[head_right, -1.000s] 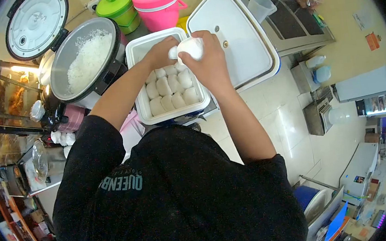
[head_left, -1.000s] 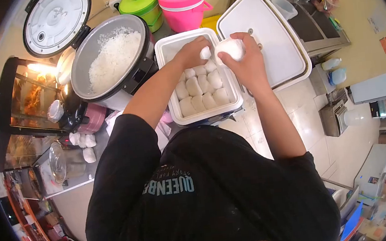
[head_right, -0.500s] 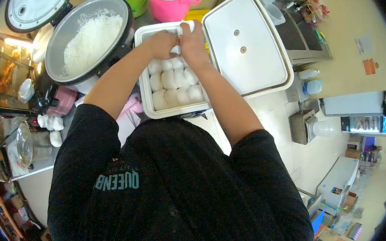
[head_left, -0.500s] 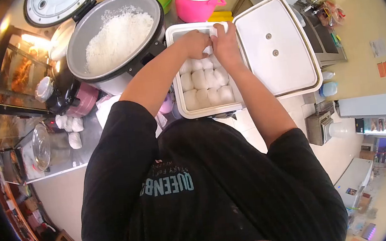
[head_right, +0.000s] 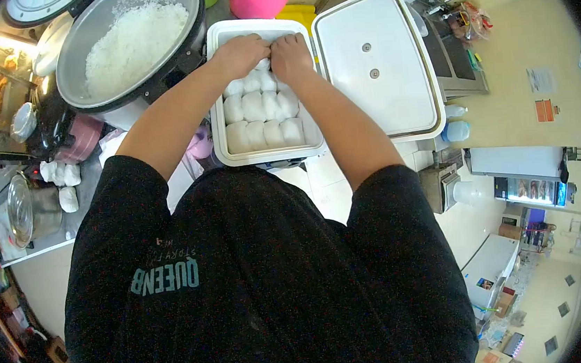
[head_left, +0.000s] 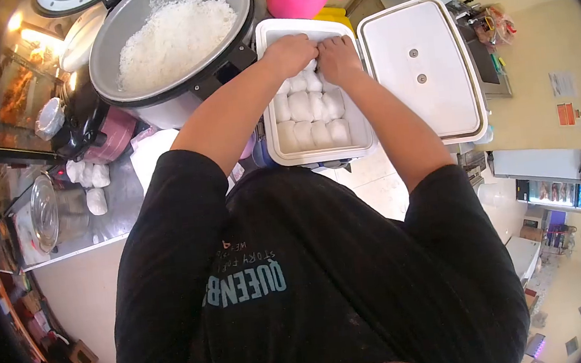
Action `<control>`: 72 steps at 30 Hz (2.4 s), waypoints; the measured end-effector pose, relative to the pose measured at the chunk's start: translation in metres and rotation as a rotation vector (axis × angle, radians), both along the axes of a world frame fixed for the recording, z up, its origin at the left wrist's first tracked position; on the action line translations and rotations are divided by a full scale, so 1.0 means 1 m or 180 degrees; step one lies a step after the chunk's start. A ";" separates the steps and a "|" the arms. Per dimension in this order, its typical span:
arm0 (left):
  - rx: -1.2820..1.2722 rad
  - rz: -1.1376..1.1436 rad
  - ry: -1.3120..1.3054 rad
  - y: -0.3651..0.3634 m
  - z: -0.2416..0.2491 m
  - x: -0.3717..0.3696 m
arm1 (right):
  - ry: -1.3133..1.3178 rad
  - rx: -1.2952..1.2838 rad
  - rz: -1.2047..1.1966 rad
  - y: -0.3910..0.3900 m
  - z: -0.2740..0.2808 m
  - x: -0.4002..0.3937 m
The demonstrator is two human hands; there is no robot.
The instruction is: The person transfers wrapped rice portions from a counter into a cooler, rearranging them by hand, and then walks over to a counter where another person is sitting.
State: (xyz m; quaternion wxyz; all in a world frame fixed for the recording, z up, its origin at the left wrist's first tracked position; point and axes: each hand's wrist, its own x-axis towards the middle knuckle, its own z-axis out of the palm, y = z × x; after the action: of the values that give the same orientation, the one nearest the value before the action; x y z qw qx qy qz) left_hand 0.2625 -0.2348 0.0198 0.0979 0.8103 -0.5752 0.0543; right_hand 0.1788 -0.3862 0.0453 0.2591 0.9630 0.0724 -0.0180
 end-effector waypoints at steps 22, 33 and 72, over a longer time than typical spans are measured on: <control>0.0076 0.1555 0.0568 0.009 0.025 -0.029 | 0.0005 0.2739 0.0839 0.004 0.023 -0.014; 0.1199 0.0734 0.0472 0.010 0.032 -0.013 | 0.0639 0.1509 0.0116 -0.001 0.033 0.020; 0.1036 0.0896 0.0434 0.012 0.008 -0.025 | 0.0568 0.1356 -0.0614 0.035 0.017 -0.038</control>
State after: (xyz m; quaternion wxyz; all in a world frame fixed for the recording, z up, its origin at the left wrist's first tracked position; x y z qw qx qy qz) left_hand 0.2375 -0.2224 0.0276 -0.0041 0.8895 -0.4496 -0.0809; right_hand 0.1409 -0.3508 0.0618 0.0400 0.9929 0.0048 -0.1119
